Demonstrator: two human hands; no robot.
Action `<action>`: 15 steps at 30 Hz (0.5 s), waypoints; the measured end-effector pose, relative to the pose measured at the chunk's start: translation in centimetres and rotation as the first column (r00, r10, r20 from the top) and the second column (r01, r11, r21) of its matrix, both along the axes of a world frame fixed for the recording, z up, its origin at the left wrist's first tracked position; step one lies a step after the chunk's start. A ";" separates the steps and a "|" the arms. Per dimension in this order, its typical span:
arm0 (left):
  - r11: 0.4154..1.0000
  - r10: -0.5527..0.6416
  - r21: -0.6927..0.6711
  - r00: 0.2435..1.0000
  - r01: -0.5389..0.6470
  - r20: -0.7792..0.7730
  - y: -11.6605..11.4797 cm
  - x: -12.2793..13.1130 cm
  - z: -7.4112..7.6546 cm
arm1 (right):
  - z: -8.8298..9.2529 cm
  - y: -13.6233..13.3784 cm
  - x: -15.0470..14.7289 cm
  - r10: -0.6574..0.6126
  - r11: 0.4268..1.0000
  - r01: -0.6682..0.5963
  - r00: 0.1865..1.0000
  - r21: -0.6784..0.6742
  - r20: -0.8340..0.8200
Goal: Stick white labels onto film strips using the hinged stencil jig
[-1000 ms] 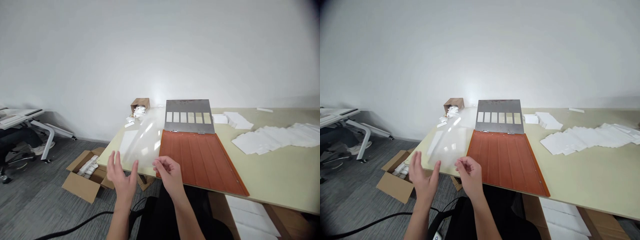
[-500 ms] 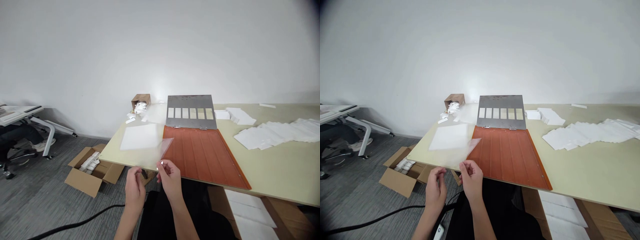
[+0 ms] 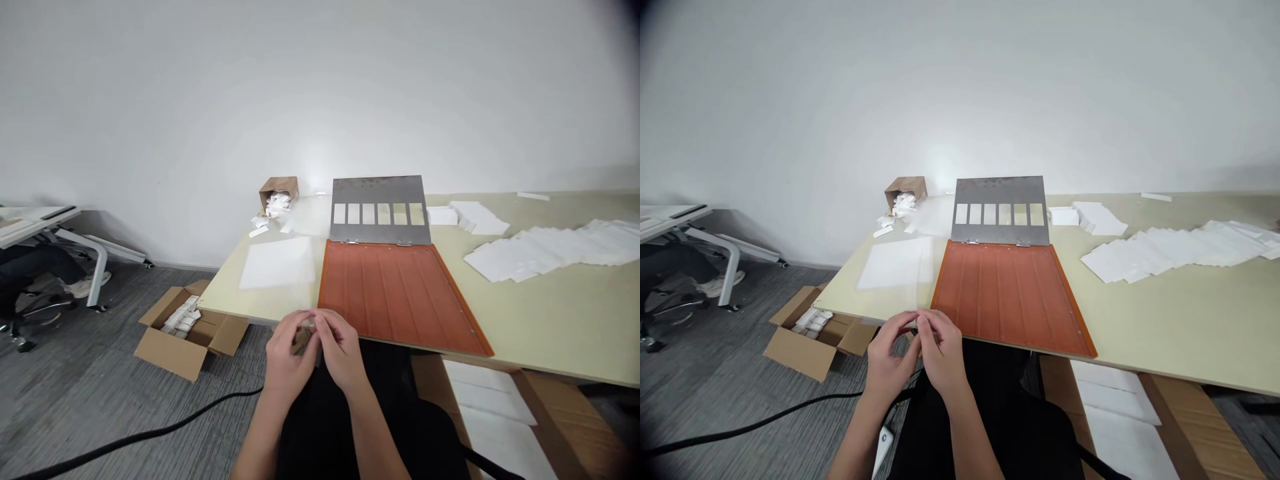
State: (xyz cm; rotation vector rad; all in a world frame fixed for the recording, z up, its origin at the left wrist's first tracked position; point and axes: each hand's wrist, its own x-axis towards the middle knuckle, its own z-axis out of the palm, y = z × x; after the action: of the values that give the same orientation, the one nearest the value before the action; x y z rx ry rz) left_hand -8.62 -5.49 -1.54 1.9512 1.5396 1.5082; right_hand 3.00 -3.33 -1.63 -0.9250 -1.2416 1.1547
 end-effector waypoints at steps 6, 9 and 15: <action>0.960 0.088 -0.256 0.752 0.110 0.653 0.3 1.1 0.5 | 0.4 -0.5 -0.1 -0.111 0.986 0.094 0.986 0.136 0.124; 0.928 0.145 -0.306 0.547 0.214 0.824 0.6 1.2 1.0 | 0.1 -0.7 -0.2 -0.144 0.977 0.112 0.974 0.181 0.176; 0.866 0.187 -0.352 0.424 0.354 0.886 1.3 1.2 2.5 | 0.0 -0.8 -0.2 -0.296 0.929 0.208 0.913 0.305 0.280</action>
State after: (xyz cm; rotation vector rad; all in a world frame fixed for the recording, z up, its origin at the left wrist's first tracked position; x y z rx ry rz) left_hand -7.38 -4.19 0.92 0.6081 1.0715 1.4817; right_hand 2.77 -4.14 -1.66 -1.0581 -1.4481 0.6220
